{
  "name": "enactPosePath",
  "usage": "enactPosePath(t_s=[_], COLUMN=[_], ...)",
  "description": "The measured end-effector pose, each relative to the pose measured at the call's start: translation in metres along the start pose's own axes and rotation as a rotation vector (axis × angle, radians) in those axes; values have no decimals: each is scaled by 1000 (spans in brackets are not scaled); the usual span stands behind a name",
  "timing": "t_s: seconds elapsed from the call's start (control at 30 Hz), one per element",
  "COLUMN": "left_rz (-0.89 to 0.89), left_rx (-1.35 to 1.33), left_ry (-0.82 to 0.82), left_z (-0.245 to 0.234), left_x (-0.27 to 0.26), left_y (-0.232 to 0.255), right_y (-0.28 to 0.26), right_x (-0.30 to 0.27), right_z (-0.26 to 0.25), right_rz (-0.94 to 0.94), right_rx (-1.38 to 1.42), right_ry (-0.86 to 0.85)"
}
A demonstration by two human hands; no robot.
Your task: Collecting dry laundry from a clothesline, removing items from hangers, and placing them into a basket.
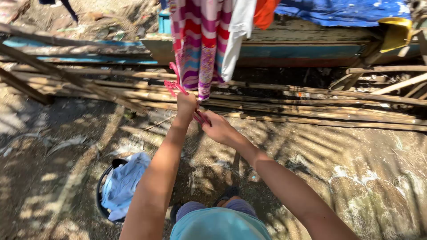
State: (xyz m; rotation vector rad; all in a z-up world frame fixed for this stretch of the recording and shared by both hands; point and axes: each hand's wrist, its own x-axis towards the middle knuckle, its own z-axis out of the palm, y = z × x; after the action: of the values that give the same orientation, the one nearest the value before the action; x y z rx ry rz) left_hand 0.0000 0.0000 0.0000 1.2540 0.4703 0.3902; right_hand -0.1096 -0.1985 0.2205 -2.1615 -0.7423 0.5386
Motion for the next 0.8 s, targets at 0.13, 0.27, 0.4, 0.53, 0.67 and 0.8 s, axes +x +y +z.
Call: enactPosePath(t_s=[0.13, 0.27, 0.4, 0.53, 0.67, 0.8], left_rz=[-212, -301, -194, -158, 95, 254], left_rx=[-29, 298, 493, 558, 661, 682], left_ry=[-154, -436, -530, -504, -504, -489], left_z=[98, 154, 183, 222, 259, 305], left_x=[-44, -66, -65, -55, -47, -52], left_y=[100, 170, 231, 299, 346, 373], right_y=[6, 51, 87, 76, 77, 58], right_x=[-34, -50, -73, -94, -99, -96], right_z=[-83, -153, -212, -257, -279, -302], right_rz=[55, 132, -54, 130, 125, 52], right_rx=[141, 61, -117, -37, -52, -28], right_ry=[138, 300, 518, 513, 702, 816])
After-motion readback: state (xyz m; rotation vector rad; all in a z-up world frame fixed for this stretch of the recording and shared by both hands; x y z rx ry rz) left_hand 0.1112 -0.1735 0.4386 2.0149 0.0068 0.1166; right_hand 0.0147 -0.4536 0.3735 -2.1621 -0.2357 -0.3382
